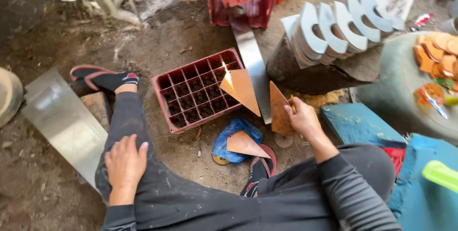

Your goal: The person sits on the ground and uses a pencil and a triangular template to mark lines on a long metal sheet. The person repeatedly positions the template, draws along its edges, and adjusts the sheet to create multiple markings.

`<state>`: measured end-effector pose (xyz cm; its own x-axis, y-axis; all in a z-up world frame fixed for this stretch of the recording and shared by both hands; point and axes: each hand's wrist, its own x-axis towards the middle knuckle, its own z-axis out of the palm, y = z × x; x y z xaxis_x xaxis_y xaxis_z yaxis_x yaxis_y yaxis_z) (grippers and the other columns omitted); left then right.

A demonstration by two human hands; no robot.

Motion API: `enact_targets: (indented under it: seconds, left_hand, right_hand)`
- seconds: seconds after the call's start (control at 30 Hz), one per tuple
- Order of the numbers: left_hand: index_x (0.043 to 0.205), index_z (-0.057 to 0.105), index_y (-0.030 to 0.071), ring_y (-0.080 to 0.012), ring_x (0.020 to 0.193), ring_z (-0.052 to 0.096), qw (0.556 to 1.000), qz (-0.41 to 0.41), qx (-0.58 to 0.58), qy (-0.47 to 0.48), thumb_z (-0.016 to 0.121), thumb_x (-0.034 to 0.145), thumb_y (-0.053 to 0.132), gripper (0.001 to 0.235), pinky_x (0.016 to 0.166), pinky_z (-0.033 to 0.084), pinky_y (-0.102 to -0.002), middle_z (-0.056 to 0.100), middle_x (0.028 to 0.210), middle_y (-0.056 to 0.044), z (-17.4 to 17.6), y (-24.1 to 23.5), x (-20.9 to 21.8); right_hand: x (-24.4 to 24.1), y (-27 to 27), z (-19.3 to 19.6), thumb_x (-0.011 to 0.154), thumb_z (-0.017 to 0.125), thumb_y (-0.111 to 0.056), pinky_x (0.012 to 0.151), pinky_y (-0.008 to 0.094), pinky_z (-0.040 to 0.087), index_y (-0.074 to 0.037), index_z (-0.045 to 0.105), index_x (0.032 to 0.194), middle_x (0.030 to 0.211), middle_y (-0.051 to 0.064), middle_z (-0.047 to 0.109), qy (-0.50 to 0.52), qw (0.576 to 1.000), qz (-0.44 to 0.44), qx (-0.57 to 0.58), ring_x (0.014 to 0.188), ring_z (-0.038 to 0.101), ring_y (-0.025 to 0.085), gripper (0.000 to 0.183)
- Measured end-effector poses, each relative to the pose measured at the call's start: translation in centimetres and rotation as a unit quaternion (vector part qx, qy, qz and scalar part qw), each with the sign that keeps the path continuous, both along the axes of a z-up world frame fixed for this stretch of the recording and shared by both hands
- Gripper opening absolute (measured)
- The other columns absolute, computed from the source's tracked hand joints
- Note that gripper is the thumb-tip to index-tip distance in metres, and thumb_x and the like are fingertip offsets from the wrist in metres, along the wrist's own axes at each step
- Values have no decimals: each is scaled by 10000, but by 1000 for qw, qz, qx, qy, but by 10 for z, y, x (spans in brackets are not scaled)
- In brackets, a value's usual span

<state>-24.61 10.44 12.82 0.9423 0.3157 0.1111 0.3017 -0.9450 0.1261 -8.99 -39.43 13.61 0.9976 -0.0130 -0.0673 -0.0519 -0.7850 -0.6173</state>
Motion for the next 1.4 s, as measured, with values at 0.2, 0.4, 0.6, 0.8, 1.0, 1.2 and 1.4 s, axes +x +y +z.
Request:
enact_targets:
  seconds: [0.2,0.4,0.6,0.8,1.0,1.2,1.4]
  left_hand:
    - [1282,668,53,-362,1175,646,942,-62,-308,122,584,977,429,492,985,509,-461,687,1248,-194,-33,-88,58]
    - [1246,712,-32,-245,940,631,738,-15,-618,270,655,951,497,608,799,523,-386,720,1081,-174,-149,-226,109]
    - [1321,612,55,-252,1065,614,629,94,-717,286,704,915,502,611,773,531,-404,643,1264,-112,-235,-346,144]
    - [1164,644,68,-240,1024,668,547,166,-796,197,666,937,394,398,712,543,-367,670,1163,-60,-273,-388,167]
    - [964,657,-109,-257,740,727,694,156,-699,75,670,986,277,387,615,592,-357,715,922,-190,-232,-405,167]
    - [1112,668,-56,-234,814,728,537,44,-842,33,556,1011,185,285,688,588,-339,730,1002,-193,-108,-363,153]
    - [1240,599,-108,-307,1066,708,432,67,-895,94,535,1016,115,322,928,630,-468,694,1197,-221,-2,-238,173]
  right_hand:
    - [-17,-42,12,950,671,-305,764,525,528,-68,668,1098,935,237,718,34,997,-11,-62,923,677,464,279]
    - [-20,-66,51,965,678,-323,726,538,518,-62,654,1073,888,247,701,27,994,-2,-109,878,660,477,284]
    - [-15,-48,114,957,662,-290,679,489,535,-64,650,1052,869,206,710,-45,997,-11,-63,776,687,418,246]
    - [-4,-33,112,970,674,-263,677,476,533,-51,673,1069,870,209,713,-74,994,-20,-81,783,682,405,234]
    - [3,-26,107,957,680,-272,675,445,552,-52,681,1108,898,201,730,-46,996,-19,-77,721,704,358,267]
    - [0,-16,116,978,670,-244,652,415,563,-15,672,1108,938,201,731,-73,997,-15,-32,734,718,333,263]
    - [-9,-4,129,1000,666,-250,647,418,556,-16,670,1117,898,198,725,-90,995,-24,-19,736,716,328,261]
